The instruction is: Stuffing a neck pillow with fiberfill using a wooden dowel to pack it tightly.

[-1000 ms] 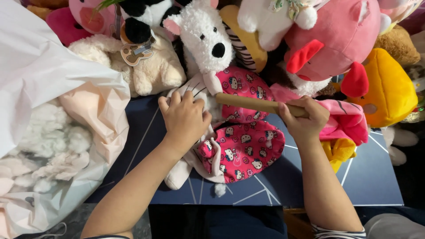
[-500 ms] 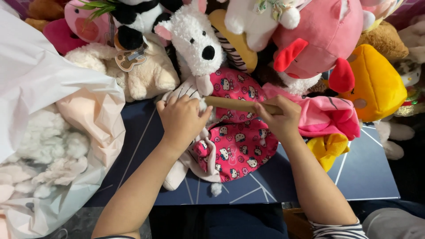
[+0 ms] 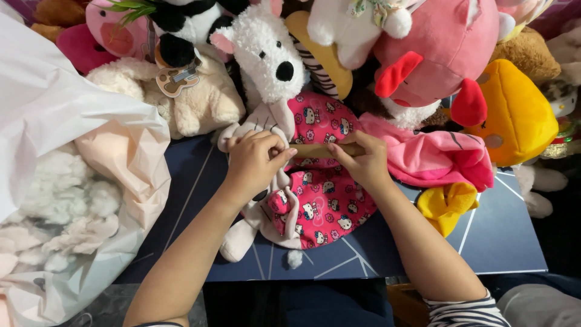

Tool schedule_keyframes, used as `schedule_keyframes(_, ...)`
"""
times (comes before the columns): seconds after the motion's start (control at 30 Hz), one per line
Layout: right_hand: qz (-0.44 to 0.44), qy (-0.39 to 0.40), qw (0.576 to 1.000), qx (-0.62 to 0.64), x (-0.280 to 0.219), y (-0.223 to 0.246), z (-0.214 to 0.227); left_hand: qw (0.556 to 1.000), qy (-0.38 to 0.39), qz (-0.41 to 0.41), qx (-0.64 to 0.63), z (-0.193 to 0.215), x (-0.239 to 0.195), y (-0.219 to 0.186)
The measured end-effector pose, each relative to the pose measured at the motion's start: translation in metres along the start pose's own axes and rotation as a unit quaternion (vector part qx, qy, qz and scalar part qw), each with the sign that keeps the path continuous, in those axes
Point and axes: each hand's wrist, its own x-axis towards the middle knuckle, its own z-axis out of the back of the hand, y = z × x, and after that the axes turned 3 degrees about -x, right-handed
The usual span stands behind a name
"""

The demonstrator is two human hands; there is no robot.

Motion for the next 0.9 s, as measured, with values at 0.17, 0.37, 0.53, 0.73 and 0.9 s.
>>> schedule_keyframes(0.17, 0.037, 0.01, 0.998, -0.043, -0.001, -0.004, -0.012, 0.999, -0.014, -0.035, -0.021, -0.019, 0.01, -0.01)
schedule_keyframes(0.37, 0.025, 0.026, 0.998, -0.056, 0.004, 0.0, -0.001, 0.993, -0.048, -0.068, 0.089, -0.035, 0.014, 0.018)
schedule_keyframes(0.53, -0.049, 0.051, 0.996, -0.055, 0.01, 0.003, 0.04, 0.985, -0.068, -0.106, 0.117, -0.031, -0.006, 0.038)
schedule_keyframes(0.73, -0.071, 0.029, 0.996, -0.043, 0.017, -0.011, 0.077, 0.975, -0.104, -0.123, 0.154, -0.008, -0.042, 0.014)
schedule_keyframes(0.9, -0.11, -0.029, 0.993, 0.029, 0.019, -0.051, 0.103, 0.977, -0.126, -0.16, 0.069, -0.011, -0.043, 0.033)
